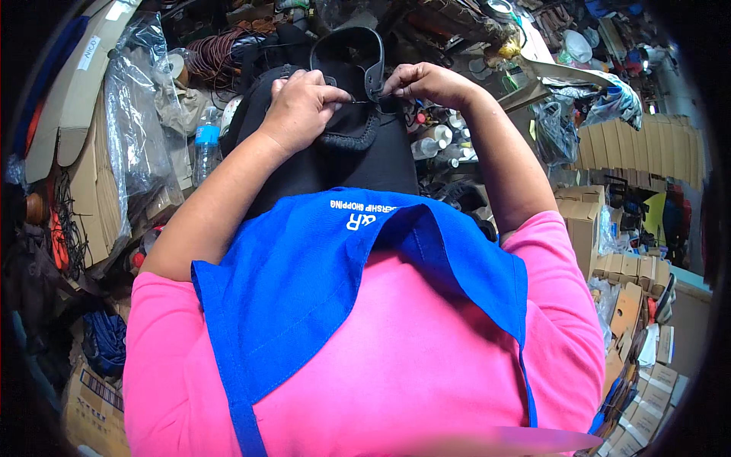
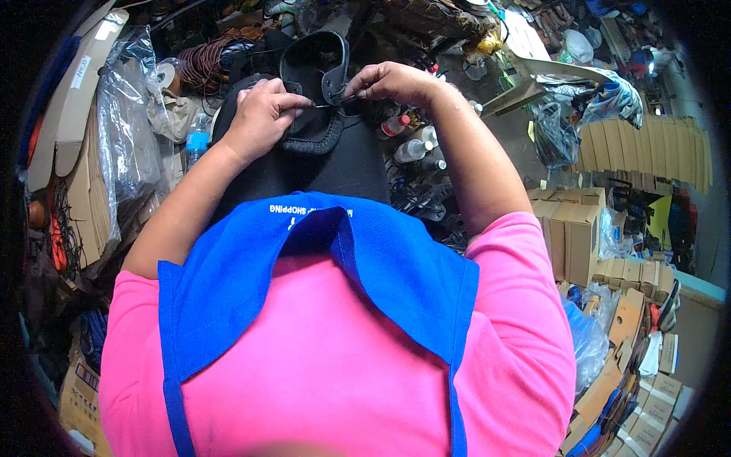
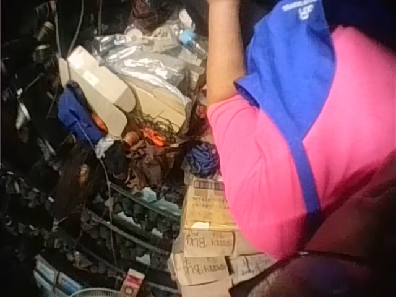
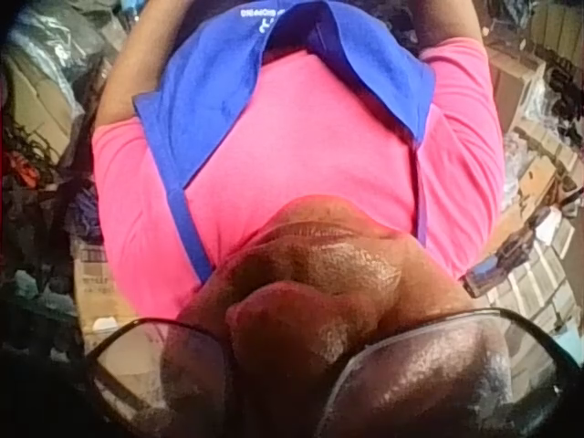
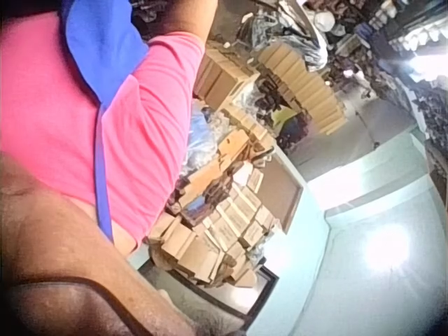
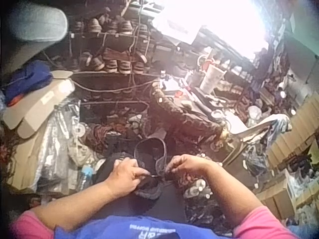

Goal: Stitching the components of a black leather boot using thread.

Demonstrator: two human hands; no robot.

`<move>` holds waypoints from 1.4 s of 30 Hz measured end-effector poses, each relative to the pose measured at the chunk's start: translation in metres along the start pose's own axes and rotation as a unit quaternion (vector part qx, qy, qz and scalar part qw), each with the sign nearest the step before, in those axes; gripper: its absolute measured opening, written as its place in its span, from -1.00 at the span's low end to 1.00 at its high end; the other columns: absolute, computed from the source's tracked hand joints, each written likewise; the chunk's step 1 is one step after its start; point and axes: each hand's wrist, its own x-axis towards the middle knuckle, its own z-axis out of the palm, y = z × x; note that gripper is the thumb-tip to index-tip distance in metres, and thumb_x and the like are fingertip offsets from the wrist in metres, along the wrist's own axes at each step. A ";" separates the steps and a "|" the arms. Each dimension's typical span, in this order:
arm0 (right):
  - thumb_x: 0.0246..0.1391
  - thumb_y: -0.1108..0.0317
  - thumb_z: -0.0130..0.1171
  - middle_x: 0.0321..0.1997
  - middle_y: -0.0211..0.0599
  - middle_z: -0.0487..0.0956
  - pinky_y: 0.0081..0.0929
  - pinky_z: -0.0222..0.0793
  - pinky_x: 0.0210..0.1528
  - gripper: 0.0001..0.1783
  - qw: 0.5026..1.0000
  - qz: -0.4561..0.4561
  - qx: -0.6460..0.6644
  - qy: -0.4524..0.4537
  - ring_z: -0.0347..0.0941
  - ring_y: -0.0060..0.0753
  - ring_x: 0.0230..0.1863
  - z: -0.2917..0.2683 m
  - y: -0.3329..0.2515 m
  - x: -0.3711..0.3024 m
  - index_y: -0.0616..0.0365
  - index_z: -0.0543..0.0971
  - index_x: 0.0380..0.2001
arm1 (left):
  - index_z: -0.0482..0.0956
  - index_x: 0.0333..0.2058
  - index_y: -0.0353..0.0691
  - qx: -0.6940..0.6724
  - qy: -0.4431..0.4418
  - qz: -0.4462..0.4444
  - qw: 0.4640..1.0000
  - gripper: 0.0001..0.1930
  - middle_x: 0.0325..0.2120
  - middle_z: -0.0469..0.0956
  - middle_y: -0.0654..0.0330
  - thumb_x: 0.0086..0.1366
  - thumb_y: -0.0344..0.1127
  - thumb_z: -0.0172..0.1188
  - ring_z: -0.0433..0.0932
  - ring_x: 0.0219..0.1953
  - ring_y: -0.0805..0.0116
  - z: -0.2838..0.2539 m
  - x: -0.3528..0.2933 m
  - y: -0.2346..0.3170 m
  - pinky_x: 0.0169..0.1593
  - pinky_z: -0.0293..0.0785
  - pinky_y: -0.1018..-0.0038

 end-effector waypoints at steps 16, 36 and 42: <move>0.01 0.53 0.09 -0.21 -0.39 0.53 -0.55 0.26 0.07 -0.79 1.000 -0.010 0.017 0.005 0.42 -0.51 -0.09 0.003 -0.005 -0.002 0.24 0.59 -0.24 | 0.66 -0.33 0.10 -0.019 -0.032 -0.025 0.999 -0.83 -0.51 0.41 0.29 0.08 -0.32 0.19 0.40 -0.25 0.30 0.004 0.005 -0.002 -0.10 0.19 0.31; 0.01 0.43 0.17 -0.24 -0.46 0.53 -0.68 0.34 -0.33 -0.72 0.998 -0.026 0.039 0.051 0.45 -0.63 -0.23 0.015 0.012 -0.015 0.16 0.60 -0.15 | 0.68 -0.31 0.10 -0.037 -0.125 -0.107 0.986 -0.80 -0.41 0.58 0.32 0.04 -0.20 0.24 0.44 -0.17 0.34 -0.001 0.002 0.015 0.01 0.11 0.30; -0.03 0.47 0.16 -0.10 -0.38 0.57 -0.59 0.25 0.07 -0.66 0.999 0.018 0.038 0.020 0.42 -0.54 -0.05 0.010 0.002 -0.014 0.16 0.58 -0.11 | 0.68 -0.35 0.04 -0.090 -0.115 -0.129 0.981 -0.81 -0.41 0.59 0.28 0.01 -0.18 0.22 0.44 -0.17 0.30 -0.003 -0.001 0.014 0.00 0.13 0.27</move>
